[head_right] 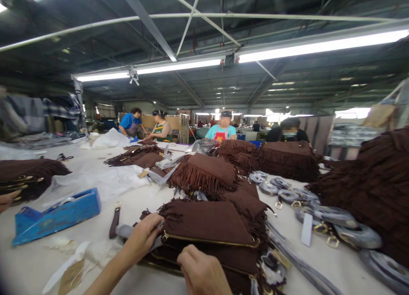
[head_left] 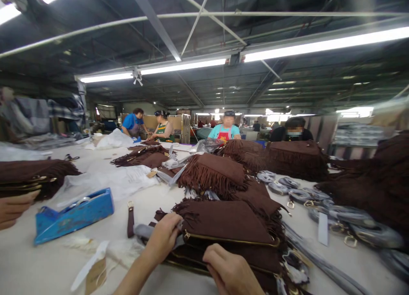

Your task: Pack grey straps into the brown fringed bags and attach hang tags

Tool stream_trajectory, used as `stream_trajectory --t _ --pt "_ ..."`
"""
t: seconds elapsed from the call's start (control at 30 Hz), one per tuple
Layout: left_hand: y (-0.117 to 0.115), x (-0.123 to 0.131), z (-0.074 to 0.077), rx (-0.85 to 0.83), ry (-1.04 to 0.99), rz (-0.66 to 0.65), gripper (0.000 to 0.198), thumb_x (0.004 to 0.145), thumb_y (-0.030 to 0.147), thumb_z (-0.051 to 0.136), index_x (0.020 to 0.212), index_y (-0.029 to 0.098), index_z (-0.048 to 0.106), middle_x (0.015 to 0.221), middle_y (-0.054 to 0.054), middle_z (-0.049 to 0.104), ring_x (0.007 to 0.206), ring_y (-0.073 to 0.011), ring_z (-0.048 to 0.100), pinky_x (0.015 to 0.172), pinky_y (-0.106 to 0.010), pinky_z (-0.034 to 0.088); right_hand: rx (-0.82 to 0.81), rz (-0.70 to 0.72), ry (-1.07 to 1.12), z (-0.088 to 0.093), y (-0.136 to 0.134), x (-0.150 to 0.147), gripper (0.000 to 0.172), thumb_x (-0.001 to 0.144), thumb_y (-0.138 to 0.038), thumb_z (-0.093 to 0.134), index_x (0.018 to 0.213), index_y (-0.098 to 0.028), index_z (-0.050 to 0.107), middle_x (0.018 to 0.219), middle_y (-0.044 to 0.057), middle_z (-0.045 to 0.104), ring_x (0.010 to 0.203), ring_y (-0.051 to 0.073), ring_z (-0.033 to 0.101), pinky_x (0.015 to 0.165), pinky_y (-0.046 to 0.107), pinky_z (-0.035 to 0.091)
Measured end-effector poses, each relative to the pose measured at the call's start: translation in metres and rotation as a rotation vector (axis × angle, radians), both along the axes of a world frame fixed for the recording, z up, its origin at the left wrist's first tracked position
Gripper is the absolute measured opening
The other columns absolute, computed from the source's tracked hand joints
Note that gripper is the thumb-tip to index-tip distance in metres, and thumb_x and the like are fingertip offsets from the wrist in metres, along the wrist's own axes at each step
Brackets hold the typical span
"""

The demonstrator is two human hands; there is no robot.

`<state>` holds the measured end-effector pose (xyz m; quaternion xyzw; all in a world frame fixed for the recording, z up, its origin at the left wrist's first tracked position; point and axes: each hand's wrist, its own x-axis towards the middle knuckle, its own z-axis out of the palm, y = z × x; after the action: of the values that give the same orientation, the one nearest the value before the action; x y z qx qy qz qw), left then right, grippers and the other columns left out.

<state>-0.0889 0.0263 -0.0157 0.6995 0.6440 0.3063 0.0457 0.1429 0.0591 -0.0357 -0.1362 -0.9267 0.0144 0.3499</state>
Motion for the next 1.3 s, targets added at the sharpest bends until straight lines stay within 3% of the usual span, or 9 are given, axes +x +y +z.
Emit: stream_trajectory --t 0.1,0.23,0.47,0.6,0.77,0.87,1.0,1.13,1.3 --pt "-0.003 0.008 0.008 0.081 -0.234 -0.136 0.019 0.088 0.022 0.040 0.078 0.020 0.056 0.083 -0.004 0.061 0.081 -0.0195 0.056 0.075 -0.029 0.045 0.229 -0.012 0.080 0.011 -0.006 -0.030 0.037 0.102 -0.017 0.022 0.105 -0.020 0.060 0.090 0.006 0.068 0.069 0.014 0.066 0.059 0.019 0.049" --pt "-0.008 0.006 0.006 0.000 -0.351 -0.196 0.013 0.081 0.019 0.046 0.078 0.019 0.059 0.084 -0.003 0.063 0.082 -0.0189 0.056 0.077 -0.027 0.043 0.455 -0.107 0.147 0.011 -0.005 -0.045 0.041 0.102 -0.015 0.022 0.115 -0.016 0.060 0.073 0.004 0.064 0.053 0.015 0.058 0.047 0.025 0.040" --pt "-0.014 0.014 -0.007 -0.112 -0.372 -0.229 0.015 0.076 0.021 0.051 0.081 0.018 0.065 0.081 -0.002 0.065 0.079 -0.0184 0.057 0.074 -0.026 0.041 0.543 -0.168 0.262 -0.012 -0.010 -0.048 0.037 0.096 -0.010 0.031 0.082 -0.021 0.064 0.069 0.003 0.058 0.052 0.016 0.048 0.048 0.030 0.029" --pt "-0.013 0.017 -0.008 -0.111 -0.415 -0.217 0.023 0.070 0.017 0.051 0.087 0.018 0.065 0.084 -0.001 0.066 0.082 -0.0188 0.057 0.076 -0.025 0.041 0.568 -0.139 0.137 0.001 -0.016 -0.039 0.043 0.100 -0.012 0.024 0.090 -0.017 0.066 0.079 0.007 0.062 0.058 0.017 0.050 0.049 0.031 0.033" --pt "-0.014 0.023 -0.004 -0.139 -0.447 -0.264 0.023 0.067 0.016 0.051 0.085 0.017 0.064 0.081 -0.001 0.064 0.079 -0.0180 0.056 0.072 -0.024 0.040 0.585 -0.148 0.117 0.015 -0.013 -0.022 0.034 0.098 -0.012 0.033 0.094 -0.018 0.066 0.091 0.010 0.063 0.066 0.018 0.053 0.056 0.031 0.038" --pt "-0.015 0.029 -0.004 -0.101 -0.397 -0.252 0.017 0.071 0.018 0.051 0.082 0.016 0.063 0.080 -0.001 0.063 0.078 -0.0178 0.056 0.071 -0.025 0.038 0.423 -0.054 0.153 0.013 -0.010 -0.014 0.034 0.099 -0.017 0.033 0.088 -0.019 0.064 0.087 0.008 0.062 0.067 0.018 0.054 0.058 0.029 0.040" --pt "-0.015 0.032 -0.004 -0.047 -0.382 -0.203 0.012 0.072 0.018 0.054 0.084 0.018 0.055 0.072 0.002 0.056 0.071 -0.0155 0.050 0.065 -0.024 0.035 -0.121 -0.091 0.365 0.002 -0.005 -0.005 0.024 0.098 -0.029 0.042 0.088 -0.021 0.062 0.080 0.005 0.062 0.074 0.018 0.060 0.065 0.026 0.046" --pt "-0.016 0.030 -0.003 0.018 -0.336 -0.198 0.015 0.070 0.011 0.051 0.081 0.021 0.048 0.071 0.004 0.051 0.069 -0.0144 0.047 0.064 -0.023 0.034 -0.395 -0.324 0.476 -0.010 0.016 0.020 0.022 0.093 -0.039 0.051 0.092 -0.023 0.065 0.088 0.005 0.071 0.086 0.023 0.065 0.079 0.030 0.047" --pt "-0.017 0.024 -0.005 0.058 -0.257 -0.209 0.015 0.075 0.009 0.048 0.083 0.022 0.049 0.078 0.002 0.056 0.073 -0.0155 0.052 0.068 -0.023 0.039 -0.520 -0.819 0.388 -0.019 0.062 0.091 0.047 0.081 -0.056 0.043 0.095 -0.019 0.068 0.099 0.013 0.072 0.097 0.033 0.065 0.088 0.041 0.045"
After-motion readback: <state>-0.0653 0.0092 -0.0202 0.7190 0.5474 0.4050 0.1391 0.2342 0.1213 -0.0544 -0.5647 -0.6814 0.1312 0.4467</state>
